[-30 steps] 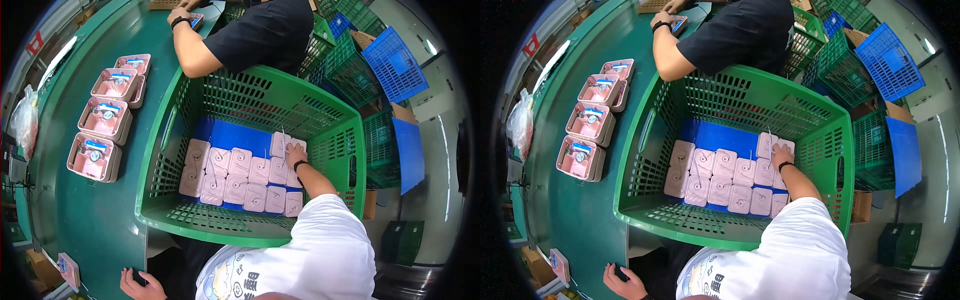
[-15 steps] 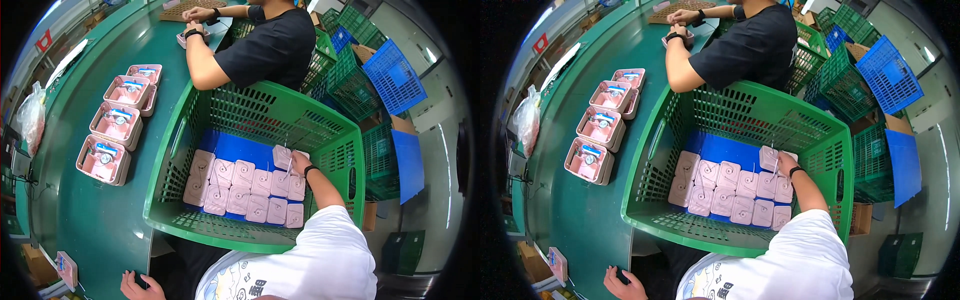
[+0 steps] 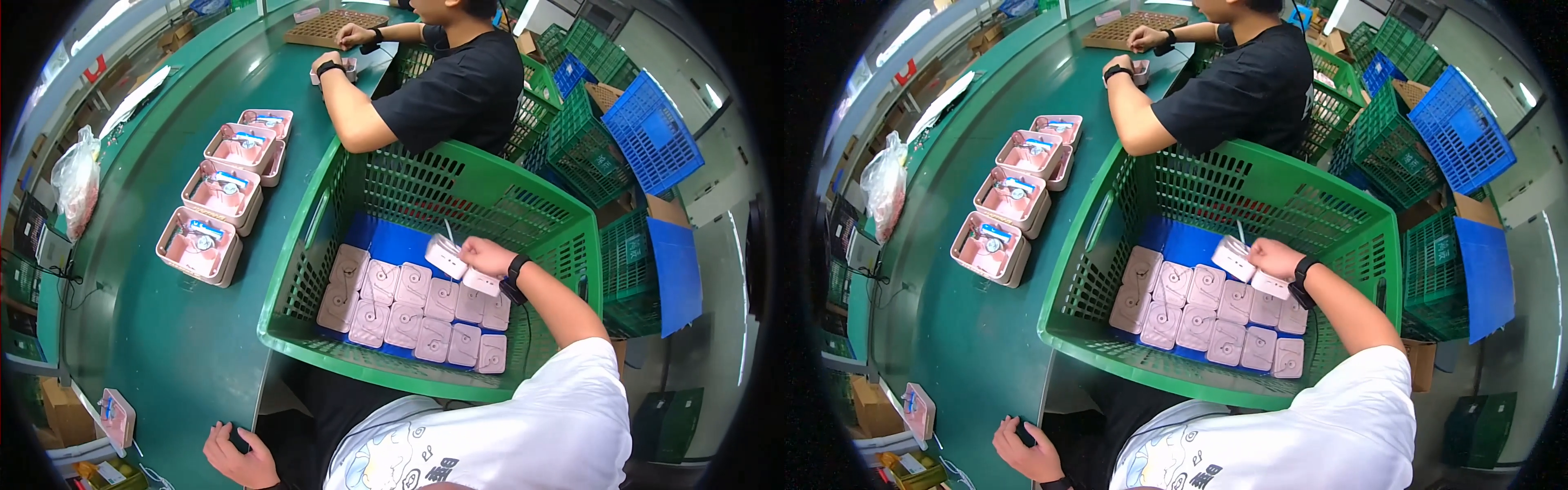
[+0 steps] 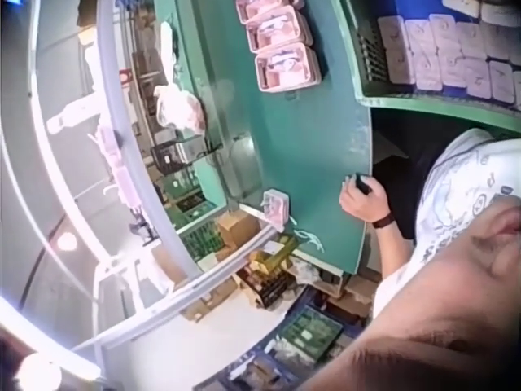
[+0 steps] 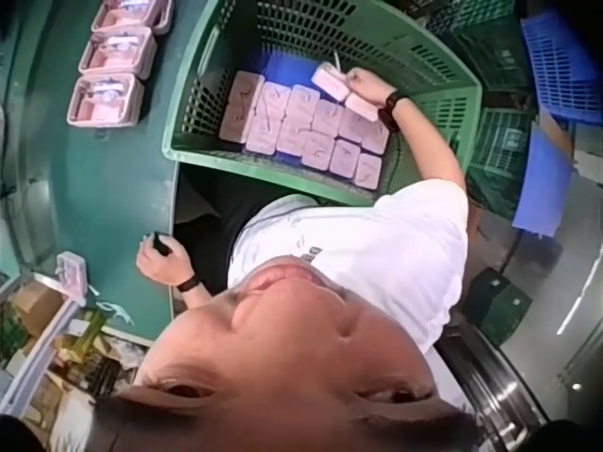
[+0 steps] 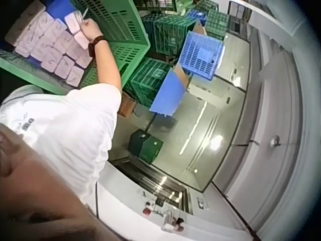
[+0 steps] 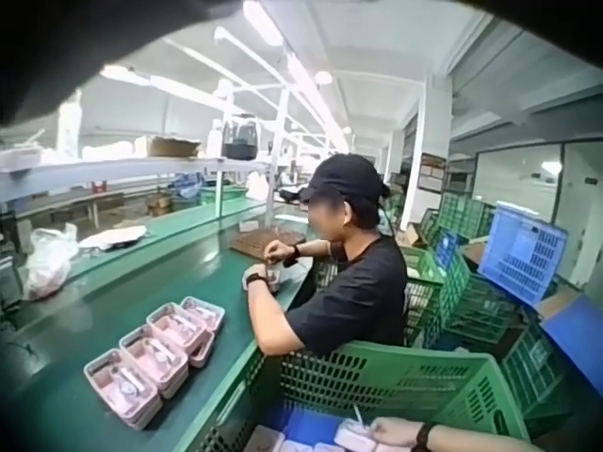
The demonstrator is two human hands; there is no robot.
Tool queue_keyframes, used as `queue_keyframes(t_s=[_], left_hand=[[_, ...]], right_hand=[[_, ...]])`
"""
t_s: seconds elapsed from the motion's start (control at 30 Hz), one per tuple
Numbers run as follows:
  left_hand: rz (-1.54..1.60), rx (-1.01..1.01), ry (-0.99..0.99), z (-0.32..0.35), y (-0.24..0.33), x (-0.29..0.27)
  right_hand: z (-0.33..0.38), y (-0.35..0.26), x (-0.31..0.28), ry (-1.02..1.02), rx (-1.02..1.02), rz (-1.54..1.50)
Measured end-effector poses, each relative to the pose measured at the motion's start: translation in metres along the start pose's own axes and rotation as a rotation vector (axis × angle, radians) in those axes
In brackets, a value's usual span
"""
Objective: The person picks up a pink plastic base from a green crate, places it on the table, and presses a white cover onto it. They then insert a small white piece into the center of the cover and place the assembled unit back into the crate.
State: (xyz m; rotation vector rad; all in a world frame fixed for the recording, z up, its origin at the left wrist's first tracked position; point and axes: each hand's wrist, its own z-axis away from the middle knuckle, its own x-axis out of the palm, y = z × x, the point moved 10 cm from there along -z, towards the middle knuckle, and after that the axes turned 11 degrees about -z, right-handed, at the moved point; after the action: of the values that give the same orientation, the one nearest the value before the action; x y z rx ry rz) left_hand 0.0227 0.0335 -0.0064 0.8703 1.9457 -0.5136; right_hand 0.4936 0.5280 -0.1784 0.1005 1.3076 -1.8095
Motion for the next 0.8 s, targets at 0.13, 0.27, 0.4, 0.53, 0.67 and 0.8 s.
queue_keyframes(t_s=[0.13, 0.27, 0.4, 0.53, 0.67, 0.8], left_hand=[[0.013, -0.017, -0.004, 0.001, -0.003, 0.000], [0.060, 0.009, 0.004, 0.001, 0.005, 0.005], [0.009, 0.000, 0.017, 0.004, 0.001, -0.004], [0.036, 0.017, 0.040, 0.005, -0.002, 0.003], [0.151, 0.013, 0.058, 0.000, 0.001, -0.007], [0.253, 0.152, -0.016, 0.046, -0.034, 0.030]], right_hand=[[0.051, -0.141, 0.012, 0.043, -0.212, -0.057], [0.117, -0.246, 0.009, -0.060, -0.479, -0.296], [0.168, -0.358, 0.038, -0.268, -0.755, -0.395], [0.220, -0.458, 0.101, -0.184, -1.327, 0.043], [0.240, -0.502, 0.232, -0.329, -1.634, 0.061], [0.237, -0.533, 0.367, -0.625, -1.460, 0.070]])
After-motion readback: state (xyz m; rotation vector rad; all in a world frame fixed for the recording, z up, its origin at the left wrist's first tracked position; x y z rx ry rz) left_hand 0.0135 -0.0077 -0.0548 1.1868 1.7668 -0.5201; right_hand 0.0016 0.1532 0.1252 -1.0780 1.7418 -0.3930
